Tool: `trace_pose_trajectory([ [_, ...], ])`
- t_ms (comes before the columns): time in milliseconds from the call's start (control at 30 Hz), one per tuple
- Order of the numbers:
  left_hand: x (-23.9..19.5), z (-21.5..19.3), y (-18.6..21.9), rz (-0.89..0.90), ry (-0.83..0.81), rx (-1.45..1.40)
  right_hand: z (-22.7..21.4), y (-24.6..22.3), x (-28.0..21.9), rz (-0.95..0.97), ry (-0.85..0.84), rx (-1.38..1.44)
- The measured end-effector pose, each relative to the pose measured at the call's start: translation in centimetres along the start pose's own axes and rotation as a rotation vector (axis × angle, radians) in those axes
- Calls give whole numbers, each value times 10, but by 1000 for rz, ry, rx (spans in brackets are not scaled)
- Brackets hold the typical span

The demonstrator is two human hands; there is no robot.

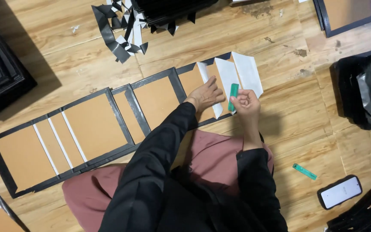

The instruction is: Using a small hand tool to press and flatten the folded edges of cardboard covers to ensure a crisp finish.

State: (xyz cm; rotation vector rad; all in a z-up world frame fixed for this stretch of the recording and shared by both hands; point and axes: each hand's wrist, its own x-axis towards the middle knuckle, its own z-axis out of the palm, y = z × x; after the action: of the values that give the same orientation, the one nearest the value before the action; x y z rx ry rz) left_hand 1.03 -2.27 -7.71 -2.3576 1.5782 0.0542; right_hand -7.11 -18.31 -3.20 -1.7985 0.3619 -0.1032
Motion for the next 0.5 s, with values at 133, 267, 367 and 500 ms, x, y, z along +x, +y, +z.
trace_pose_trajectory([
  [133,-25,-7,-5,-24,154,-21,-1,-3,2,-31,70,57],
  [267,-60,-4,2,-93,285,48,6,-7,-1,-24,67,41],
  [367,-87,-1,12,-194,256,-77,9,-9,-7,-13,61,-3],
  [500,-95,27,19,-254,527,-256,5,20,3,23,32,-134],
])
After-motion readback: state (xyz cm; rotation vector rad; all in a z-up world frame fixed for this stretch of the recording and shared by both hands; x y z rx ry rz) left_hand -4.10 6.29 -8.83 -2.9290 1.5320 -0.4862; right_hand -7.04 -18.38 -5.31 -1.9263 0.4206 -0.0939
